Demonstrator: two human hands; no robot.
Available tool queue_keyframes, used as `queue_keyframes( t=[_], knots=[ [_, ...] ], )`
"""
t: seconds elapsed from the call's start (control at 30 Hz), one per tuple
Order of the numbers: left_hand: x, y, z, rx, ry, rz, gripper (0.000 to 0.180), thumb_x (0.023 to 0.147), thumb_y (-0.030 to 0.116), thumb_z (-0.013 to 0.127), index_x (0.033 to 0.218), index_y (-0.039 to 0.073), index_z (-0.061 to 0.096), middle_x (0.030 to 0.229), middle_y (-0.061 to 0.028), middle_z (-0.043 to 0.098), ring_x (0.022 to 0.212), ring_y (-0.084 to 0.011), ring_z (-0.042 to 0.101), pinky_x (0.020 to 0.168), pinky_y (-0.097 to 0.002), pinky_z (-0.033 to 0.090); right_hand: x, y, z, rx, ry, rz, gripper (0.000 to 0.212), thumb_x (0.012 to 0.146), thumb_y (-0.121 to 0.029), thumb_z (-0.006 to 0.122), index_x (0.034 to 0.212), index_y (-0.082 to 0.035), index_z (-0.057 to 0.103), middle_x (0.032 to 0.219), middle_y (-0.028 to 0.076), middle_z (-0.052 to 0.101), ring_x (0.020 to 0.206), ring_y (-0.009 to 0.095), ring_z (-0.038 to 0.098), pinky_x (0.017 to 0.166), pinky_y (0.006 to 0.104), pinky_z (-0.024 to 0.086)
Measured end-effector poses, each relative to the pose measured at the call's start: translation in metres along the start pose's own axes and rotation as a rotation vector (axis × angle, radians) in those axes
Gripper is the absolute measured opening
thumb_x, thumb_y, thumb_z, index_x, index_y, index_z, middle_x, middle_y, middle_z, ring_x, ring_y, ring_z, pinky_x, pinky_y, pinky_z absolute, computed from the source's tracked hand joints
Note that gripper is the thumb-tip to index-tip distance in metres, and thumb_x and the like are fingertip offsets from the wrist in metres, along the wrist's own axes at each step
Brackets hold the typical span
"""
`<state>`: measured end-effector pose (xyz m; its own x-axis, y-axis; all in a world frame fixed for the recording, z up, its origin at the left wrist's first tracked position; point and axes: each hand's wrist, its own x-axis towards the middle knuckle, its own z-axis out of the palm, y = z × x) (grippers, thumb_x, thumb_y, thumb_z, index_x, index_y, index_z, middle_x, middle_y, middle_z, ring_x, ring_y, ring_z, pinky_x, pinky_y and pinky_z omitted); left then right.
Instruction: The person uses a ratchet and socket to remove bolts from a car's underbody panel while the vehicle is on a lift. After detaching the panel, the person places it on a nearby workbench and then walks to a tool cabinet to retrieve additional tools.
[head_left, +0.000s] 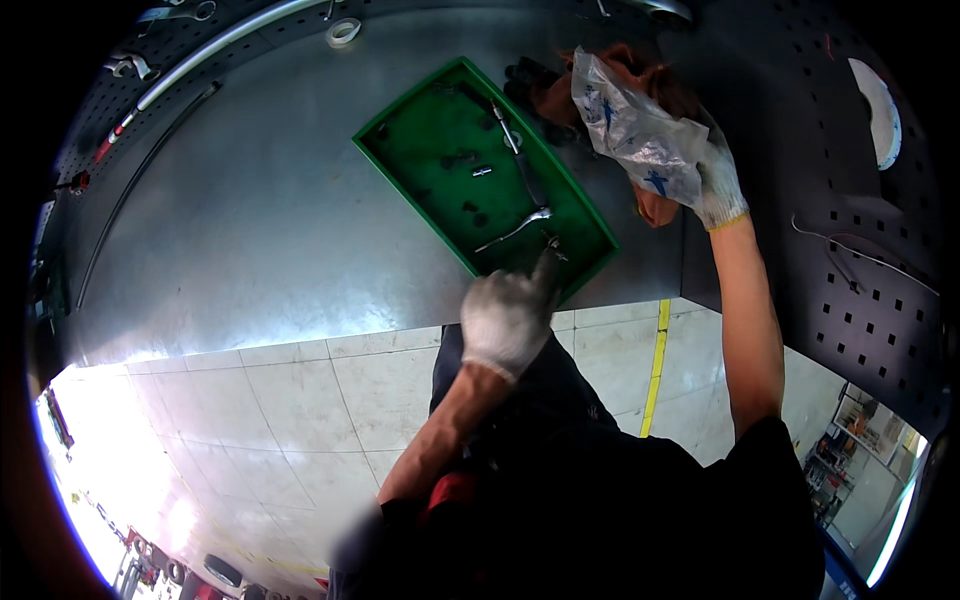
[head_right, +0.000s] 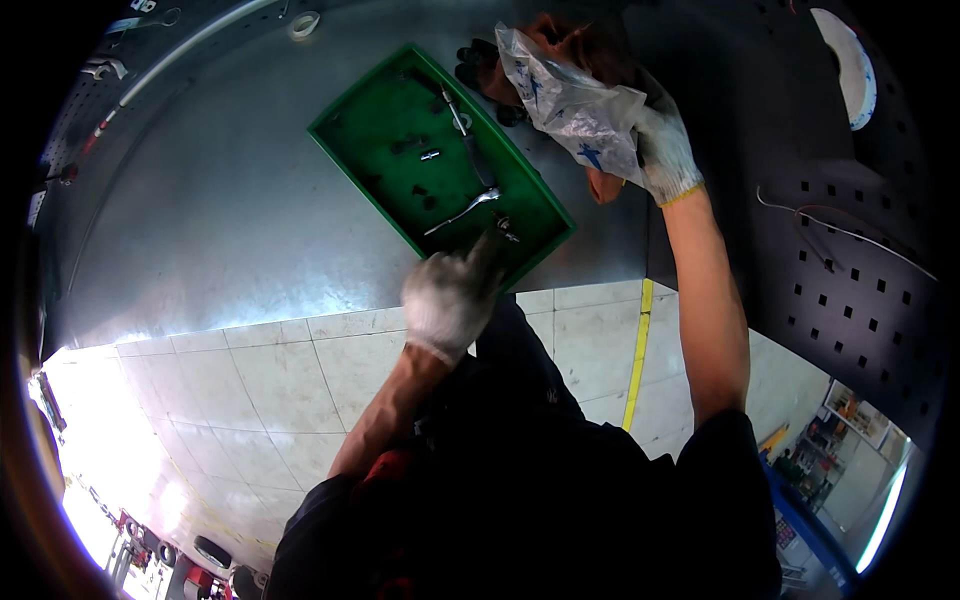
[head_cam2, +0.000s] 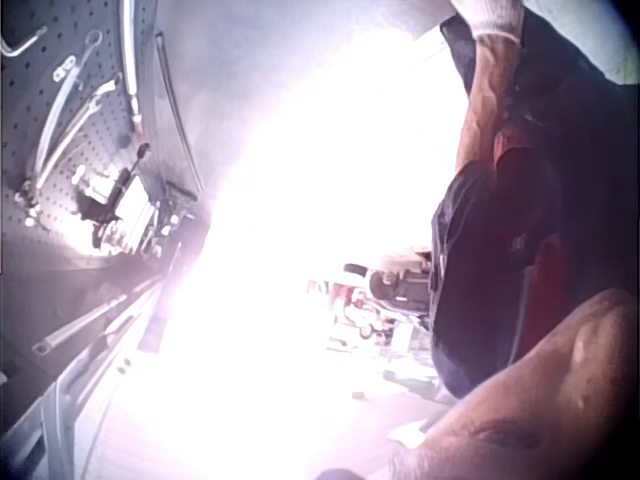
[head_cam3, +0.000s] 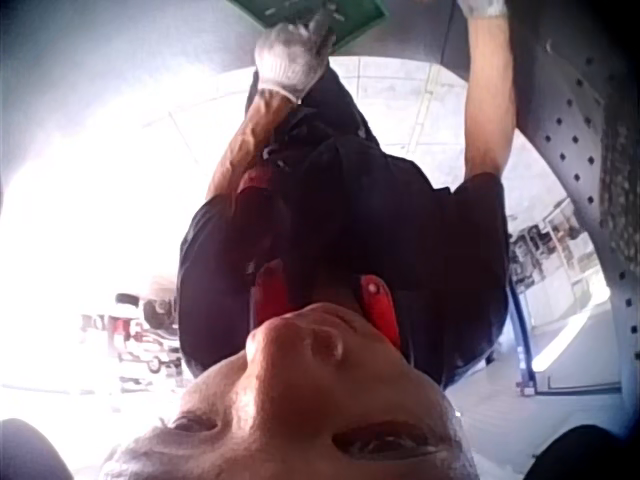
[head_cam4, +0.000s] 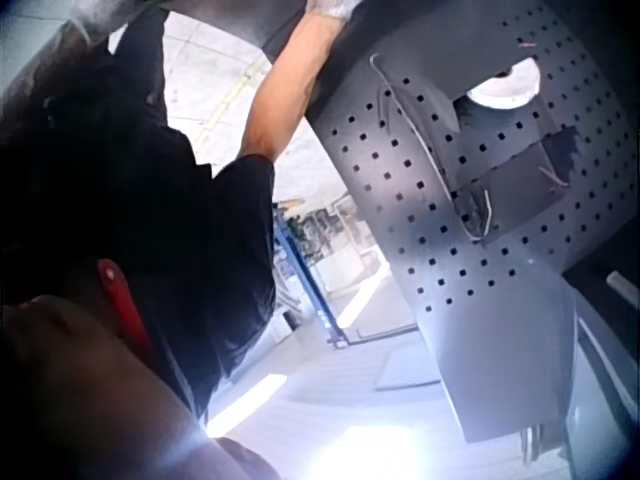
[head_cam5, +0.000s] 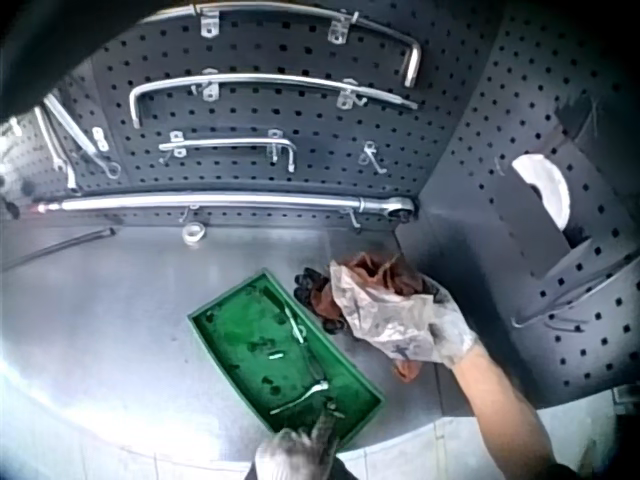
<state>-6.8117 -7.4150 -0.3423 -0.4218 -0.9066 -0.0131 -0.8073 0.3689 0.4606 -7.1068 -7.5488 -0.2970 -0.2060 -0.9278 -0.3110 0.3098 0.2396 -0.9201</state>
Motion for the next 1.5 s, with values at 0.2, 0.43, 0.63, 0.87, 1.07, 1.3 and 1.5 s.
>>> queue_keyframes(
  t=[0.2,0.43,0.63,0.87,1.07,1.3,1.5],
  knots=[
    [0.055,0.021,0.033,0.092,-0.291,-0.095,0.04,0.092,0.016,0.058,0.131,0.01,0.06,0.084,-0.011,0.072,0.079,-0.0274,0.074,0.063,-0.0401,0.057,-0.003,0.003,-0.007,-0.037,0.007,0.003,0.062,0.08,0.001,0.063,0.14,0.003,0.049,0.124,0.017,0.064,0.109,0.026,0.068,0.09,0.0366,0.06],
    [0.042,0.019,0.04,-0.025,-0.066,-0.055,0.015,0.092,0.018,0.062,0.105,0.011,0.062,0.086,-0.0105,0.071,0.079,-0.0283,0.072,0.066,-0.0412,0.057,-0.014,0.001,-0.004,-0.055,-0.053,-0.043,0.066,0.081,-0.009,0.071,0.142,0.003,0.048,0.123,0.015,0.065,0.11,0.024,0.067,0.093,0.0344,0.057],
    [-0.023,0.018,0.009,-0.94,-0.018,-0.479,0.015,0.099,0.016,0.061,0.112,0.009,0.059,0.084,-0.0076,0.067,0.071,-0.018,0.066,0.059,-0.0339,0.054,-0.003,0.009,-0.019,-0.038,-0.088,-0.02,0.062,0.083,-0.008,0.071,0.141,0.003,0.05,0.123,0.014,0.065,0.107,0.023,0.067,0.092,0.0332,0.056],
    [-0.06,-0.013,0.017,-1.937,0.003,-0.599,0.035,0.109,0.017,0.046,0.136,-0.003,0.047,0.117,-0.0174,0.067,0.079,-0.0206,0.069,0.075,-0.0339,0.058,-0.011,0.006,-0.001,-0.074,-0.056,-0.02,0.061,0.083,-0.009,0.071,0.14,0.002,0.05,0.119,0.013,0.066,0.106,0.023,0.068,0.091,0.0332,0.057],
    [-0.068,-0.01,0.009,-2.005,-0.004,-0.61,0.039,0.109,0.024,0.046,0.136,-0.003,0.044,0.126,-0.0198,0.066,0.075,-0.0215,0.07,0.07,-0.0344,0.06,0.0,0.005,-0.017,-0.082,-0.175,-0.019,0.056,0.085,-0.009,0.069,0.137,0.002,0.053,0.118,0.012,0.067,0.104,0.022,0.068,0.09,0.0331,0.057],
    [-0.063,-0.009,0.008,-2.042,-0.016,-0.579,0.037,0.108,0.025,0.049,0.132,-0.002,0.045,0.128,-0.0232,0.065,0.064,-0.021,0.067,0.059,-0.0315,0.057,-0.001,0.007,-0.007,-0.05,-0.22,-0.036,0.053,0.088,-0.013,0.067,0.137,0.004,0.053,0.124,0.016,0.065,0.109,0.023,0.067,0.095,0.0344,0.055],
    [-0.065,-0.011,0.008,-1.915,-0.007,-0.573,0.04,0.1,0.02,0.063,0.126,-0.006,0.049,0.115,-0.0212,0.069,0.059,-0.0202,0.066,0.059,-0.0304,0.056,-0.006,0.004,-0.01,-0.07,-0.174,-0.052,0.054,0.088,-0.012,0.067,0.137,0.004,0.053,0.123,0.015,0.065,0.108,0.023,0.067,0.094,0.0337,0.055]
  ],
)
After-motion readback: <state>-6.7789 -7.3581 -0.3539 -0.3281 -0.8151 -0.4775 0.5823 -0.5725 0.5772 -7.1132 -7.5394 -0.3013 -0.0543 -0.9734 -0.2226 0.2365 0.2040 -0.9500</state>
